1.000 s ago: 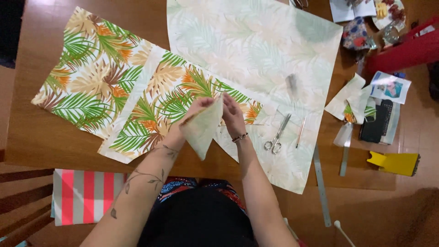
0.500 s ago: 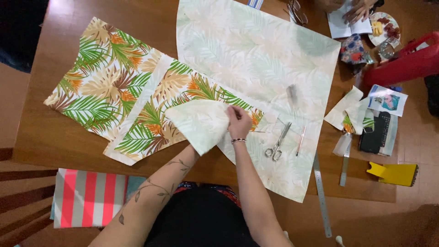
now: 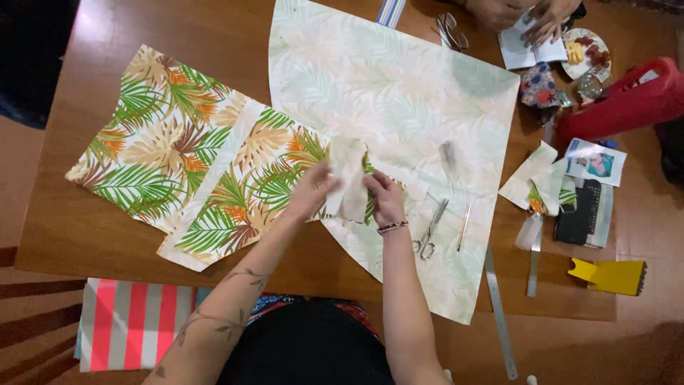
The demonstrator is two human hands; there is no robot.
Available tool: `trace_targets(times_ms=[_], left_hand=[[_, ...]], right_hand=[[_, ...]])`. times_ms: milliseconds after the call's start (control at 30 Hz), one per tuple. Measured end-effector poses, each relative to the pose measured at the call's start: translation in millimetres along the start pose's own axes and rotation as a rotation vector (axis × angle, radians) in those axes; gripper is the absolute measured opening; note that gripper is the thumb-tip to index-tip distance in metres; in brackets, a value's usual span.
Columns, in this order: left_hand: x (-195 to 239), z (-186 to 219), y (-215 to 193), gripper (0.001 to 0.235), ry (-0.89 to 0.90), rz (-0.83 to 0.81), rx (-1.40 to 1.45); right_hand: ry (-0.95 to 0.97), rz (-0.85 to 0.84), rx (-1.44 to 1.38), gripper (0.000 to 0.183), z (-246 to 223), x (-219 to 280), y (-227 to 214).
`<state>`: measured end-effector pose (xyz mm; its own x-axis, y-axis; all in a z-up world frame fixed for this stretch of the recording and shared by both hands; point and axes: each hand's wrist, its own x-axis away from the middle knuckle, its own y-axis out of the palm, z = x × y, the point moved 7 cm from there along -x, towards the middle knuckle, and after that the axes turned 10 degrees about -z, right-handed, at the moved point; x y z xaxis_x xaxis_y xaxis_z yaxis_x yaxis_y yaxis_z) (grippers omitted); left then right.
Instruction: Cutting out pattern pieces from a tropical print fabric using a rotary cutter and scissors on a cutting table.
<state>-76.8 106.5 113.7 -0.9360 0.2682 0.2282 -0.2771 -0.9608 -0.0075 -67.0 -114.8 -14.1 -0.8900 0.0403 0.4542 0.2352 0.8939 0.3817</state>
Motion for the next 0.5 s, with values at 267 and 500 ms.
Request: trace_targets(times_ms=[267,500], left_hand=[[-61,15,-9,0.032,-0.122,0.091,0.129],[-223,-128,-178,0.025,-0.296,0.456,-0.274]], right_hand=[[-0.111,-0.100,0.199,0.040,-73,-22,8],[-0.197,0.407,0.622,0.018,-94,-98,-190]])
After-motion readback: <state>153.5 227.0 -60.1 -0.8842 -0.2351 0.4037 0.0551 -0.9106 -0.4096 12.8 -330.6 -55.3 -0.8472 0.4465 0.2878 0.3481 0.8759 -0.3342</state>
